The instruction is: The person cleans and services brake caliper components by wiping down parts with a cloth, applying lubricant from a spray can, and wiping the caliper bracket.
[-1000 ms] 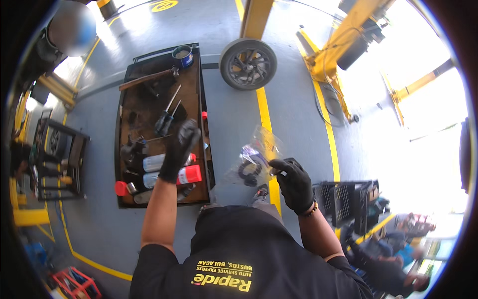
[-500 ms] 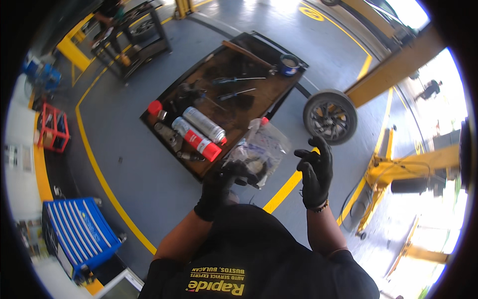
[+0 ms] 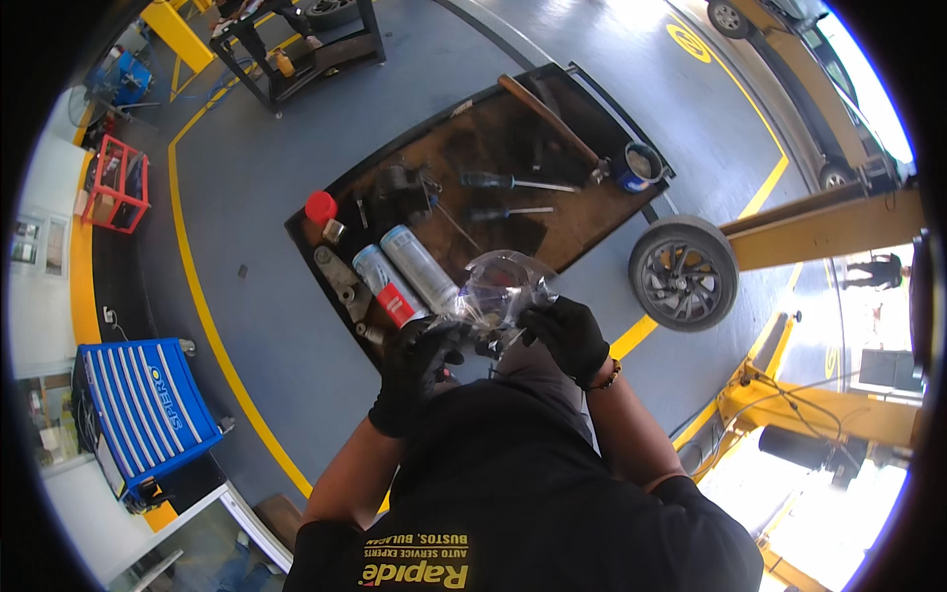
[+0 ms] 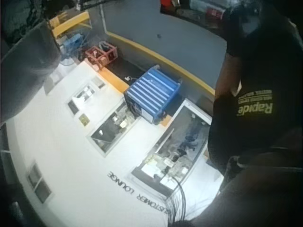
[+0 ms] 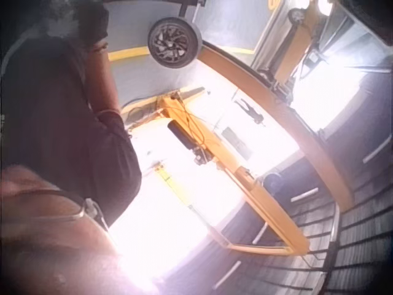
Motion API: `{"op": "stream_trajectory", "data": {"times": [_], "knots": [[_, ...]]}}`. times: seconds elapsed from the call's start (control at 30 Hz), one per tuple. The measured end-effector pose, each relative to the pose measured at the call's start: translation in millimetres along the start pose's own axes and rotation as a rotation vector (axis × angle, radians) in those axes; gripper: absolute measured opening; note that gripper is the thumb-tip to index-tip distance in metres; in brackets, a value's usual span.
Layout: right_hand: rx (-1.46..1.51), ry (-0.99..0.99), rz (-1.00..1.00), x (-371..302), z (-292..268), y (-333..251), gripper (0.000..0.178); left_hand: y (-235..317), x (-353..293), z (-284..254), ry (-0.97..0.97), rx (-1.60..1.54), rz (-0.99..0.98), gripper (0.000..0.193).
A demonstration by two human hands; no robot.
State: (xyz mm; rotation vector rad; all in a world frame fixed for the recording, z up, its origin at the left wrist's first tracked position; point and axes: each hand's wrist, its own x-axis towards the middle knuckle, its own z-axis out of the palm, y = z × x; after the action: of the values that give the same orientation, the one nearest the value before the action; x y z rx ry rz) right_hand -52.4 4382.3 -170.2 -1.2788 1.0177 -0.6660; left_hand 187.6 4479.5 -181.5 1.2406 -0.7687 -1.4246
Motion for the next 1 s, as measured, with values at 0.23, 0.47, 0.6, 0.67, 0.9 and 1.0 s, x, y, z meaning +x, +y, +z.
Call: {"op": "stream_trajectory", "data": {"times": [0.23,0.47,0.6,0.67,0.9,1.0], "knots": [[-0.391,-0.355,-0.208,103.5,-82.0,23.8,0.018,9.5,87.1,60.7,0.032,-0.193,-0.155,0.027],[-0.833,-0.445,-0.373,193.1,-165.2,57.3,0.023,-53.6,161.5,-33.0,0.741,0.88,0.286,0.038],[-1.064,-0.428,-0.171,215.5,-191.7,61.7,0.028,-28.9,191.0,-135.2,0.996,1.563,0.245,0.034],[-0.91,-0.273,0.102,217.5,-201.4,46.5,0.037,-25.0,200.0,-152.3,0.859,1.626,0.101,0.033],[-1.127,0.175,-0.04,179.9,-224.3,29.7,0.065,-17.5,218.9,-156.3,0.833,1.749,-0.014,0.031],[-1.017,0.161,-0.363,166.1,-225.3,20.1,0.055,2.2,193.1,-147.5,0.888,1.644,0.465,0.035]]}}
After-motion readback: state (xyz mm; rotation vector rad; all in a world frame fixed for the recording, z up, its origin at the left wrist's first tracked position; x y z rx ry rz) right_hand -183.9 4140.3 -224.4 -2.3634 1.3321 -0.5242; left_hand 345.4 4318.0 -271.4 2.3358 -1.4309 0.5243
